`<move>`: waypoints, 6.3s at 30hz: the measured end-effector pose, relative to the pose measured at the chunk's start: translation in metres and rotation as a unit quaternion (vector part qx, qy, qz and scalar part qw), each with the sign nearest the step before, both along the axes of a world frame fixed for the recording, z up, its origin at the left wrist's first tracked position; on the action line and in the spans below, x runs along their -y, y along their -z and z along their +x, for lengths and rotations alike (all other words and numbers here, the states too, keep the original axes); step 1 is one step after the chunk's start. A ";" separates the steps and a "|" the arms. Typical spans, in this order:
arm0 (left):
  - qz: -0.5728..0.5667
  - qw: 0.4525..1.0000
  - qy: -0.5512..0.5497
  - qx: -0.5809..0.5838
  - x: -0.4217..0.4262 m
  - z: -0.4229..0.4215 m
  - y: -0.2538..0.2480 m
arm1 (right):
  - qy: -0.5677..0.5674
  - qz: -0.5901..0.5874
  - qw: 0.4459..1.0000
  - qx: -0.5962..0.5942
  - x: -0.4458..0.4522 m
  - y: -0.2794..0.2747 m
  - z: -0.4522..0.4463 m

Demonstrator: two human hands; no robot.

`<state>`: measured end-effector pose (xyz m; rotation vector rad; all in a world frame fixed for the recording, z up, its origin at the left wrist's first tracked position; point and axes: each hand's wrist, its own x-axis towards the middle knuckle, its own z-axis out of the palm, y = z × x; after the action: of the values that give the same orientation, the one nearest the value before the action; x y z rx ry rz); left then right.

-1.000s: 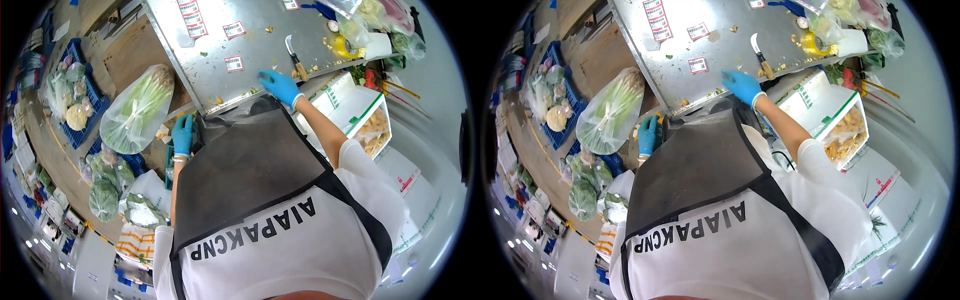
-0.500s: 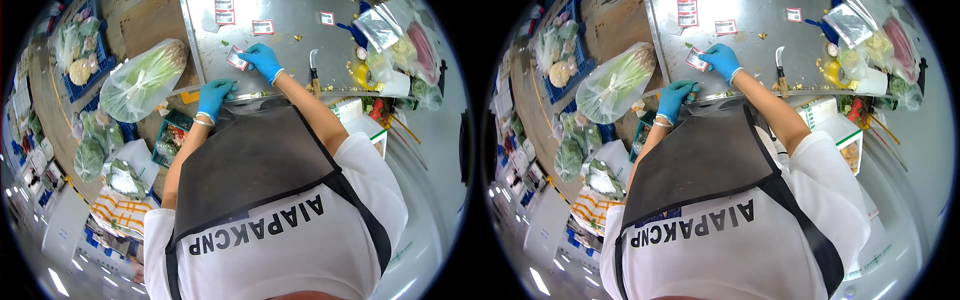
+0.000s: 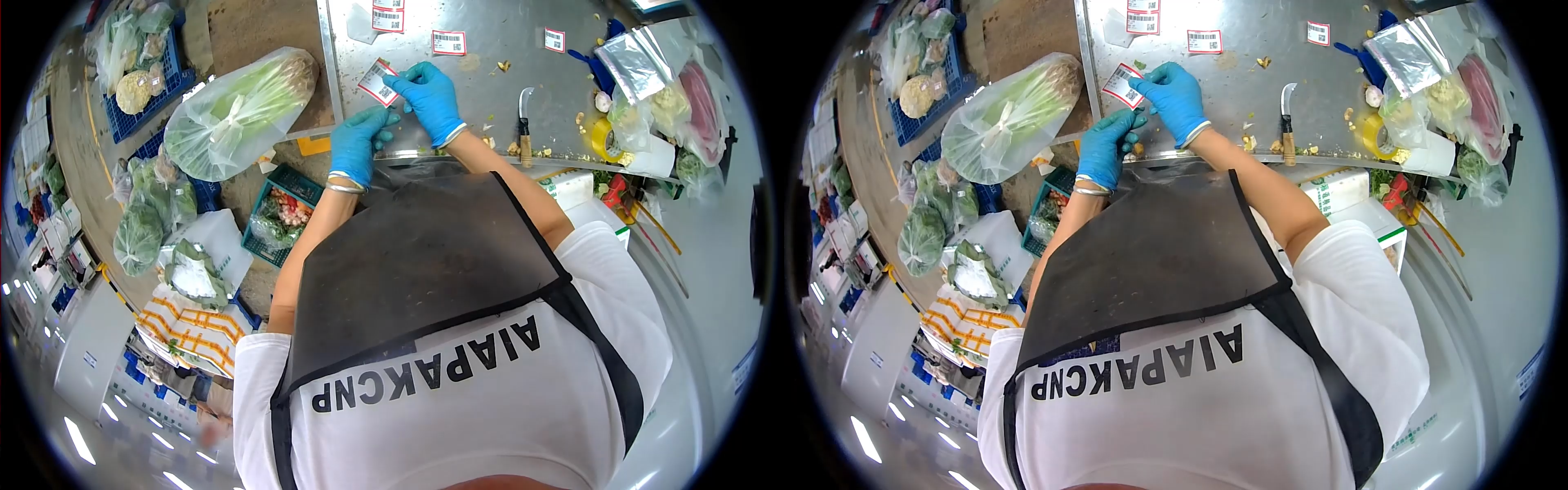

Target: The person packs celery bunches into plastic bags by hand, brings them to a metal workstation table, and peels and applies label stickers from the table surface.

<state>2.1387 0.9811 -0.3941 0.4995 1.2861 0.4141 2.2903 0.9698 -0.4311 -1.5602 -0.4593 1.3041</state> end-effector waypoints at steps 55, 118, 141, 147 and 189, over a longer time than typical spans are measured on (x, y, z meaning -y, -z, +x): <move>0.297 0.656 0.608 -0.333 -0.012 -0.159 0.031 | -0.095 0.060 0.954 0.277 -0.048 -0.002 0.072; 0.601 0.657 0.268 -0.367 -0.794 -0.827 0.040 | -0.184 -0.250 0.868 0.387 -0.132 0.043 -0.455; 0.072 0.892 0.447 -0.010 -0.201 -0.510 0.215 | -0.119 -0.277 0.914 0.270 0.165 0.118 -0.434; 0.226 0.744 0.629 0.009 -0.072 -0.365 0.180 | 0.075 -0.263 0.924 0.268 0.271 0.085 -0.344; 0.275 0.778 0.559 -0.080 0.038 0.008 0.091 | 0.071 -0.032 0.933 0.351 0.120 0.074 -0.072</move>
<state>2.1469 0.9429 -0.4852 1.7033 0.7900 -0.3002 2.2185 0.8497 -0.5049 -2.0594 -0.7302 0.6197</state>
